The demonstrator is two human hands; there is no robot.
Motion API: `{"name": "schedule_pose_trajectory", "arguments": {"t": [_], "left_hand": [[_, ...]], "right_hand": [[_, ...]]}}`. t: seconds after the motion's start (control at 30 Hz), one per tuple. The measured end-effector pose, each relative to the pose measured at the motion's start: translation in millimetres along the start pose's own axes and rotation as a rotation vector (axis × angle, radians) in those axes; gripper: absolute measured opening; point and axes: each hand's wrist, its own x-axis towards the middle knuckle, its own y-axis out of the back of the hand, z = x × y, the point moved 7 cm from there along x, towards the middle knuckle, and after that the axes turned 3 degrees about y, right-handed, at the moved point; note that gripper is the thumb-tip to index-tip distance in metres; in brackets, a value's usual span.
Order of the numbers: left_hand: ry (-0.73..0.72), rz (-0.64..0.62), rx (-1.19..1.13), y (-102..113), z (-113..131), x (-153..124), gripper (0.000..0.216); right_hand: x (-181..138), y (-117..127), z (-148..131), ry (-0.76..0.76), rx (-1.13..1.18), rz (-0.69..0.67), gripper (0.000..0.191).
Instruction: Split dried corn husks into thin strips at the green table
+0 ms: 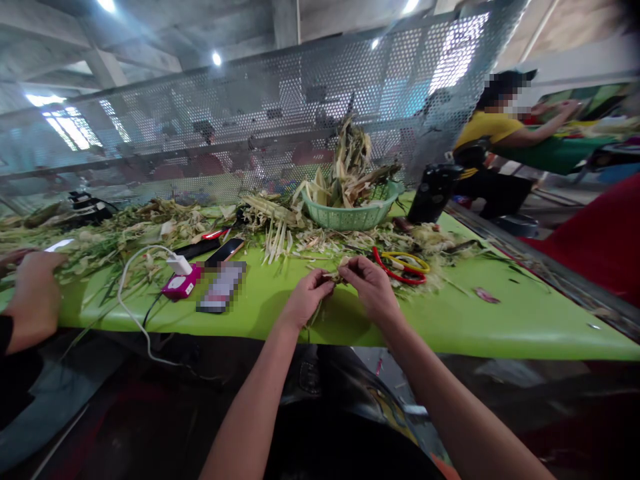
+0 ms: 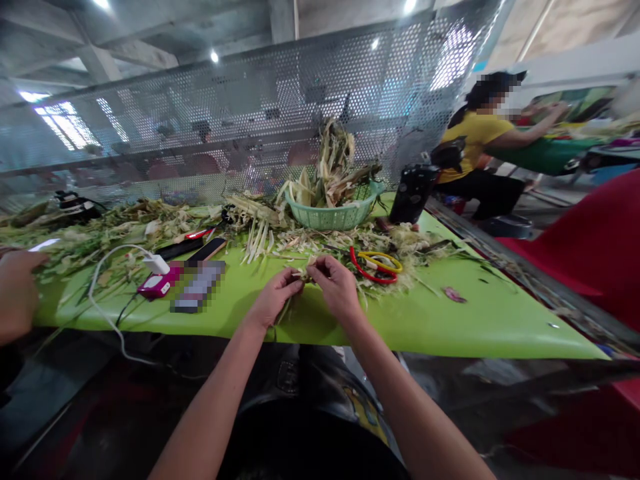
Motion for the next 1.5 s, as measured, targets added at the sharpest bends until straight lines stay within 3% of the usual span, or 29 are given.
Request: {"name": "schedule_pose_trajectory", "arguments": {"t": [0.2, 0.4, 0.63, 0.77, 1.0, 1.17, 1.27, 1.5], "left_hand": [[-0.111, 0.043, 0.289, -2, 9, 0, 0.017], [0.069, 0.022, -0.02, 0, -5, 1, 0.028], [0.062, 0.016, -0.031, 3, -10, 5, 0.024], [0.0, 0.041, 0.127, 4, -3, 4, 0.016], [-0.16, 0.185, 0.668, -1, 15, -3, 0.015], [-0.082, 0.034, 0.398, -4, 8, 0, 0.02], [-0.073, 0.034, 0.319, -1, 6, 1, 0.018], [-0.087, 0.185, 0.596, 2, 12, -1, 0.016]], "right_hand": [[2, 2, 10, -0.016, 0.007, 0.002, 0.018], [3, 3, 4, 0.019, -0.032, 0.022, 0.015], [1, -1, -4, 0.03, -0.046, -0.027, 0.016], [-1, -2, -2, 0.053, -0.1, -0.037, 0.015], [2, 1, 8, 0.063, -0.209, -0.017, 0.015], [4, 3, 8, 0.02, -0.124, 0.023, 0.018], [3, 1, 6, 0.03, -0.11, 0.009, 0.017], [2, -3, 10, 0.063, -0.189, -0.049, 0.013]]}}
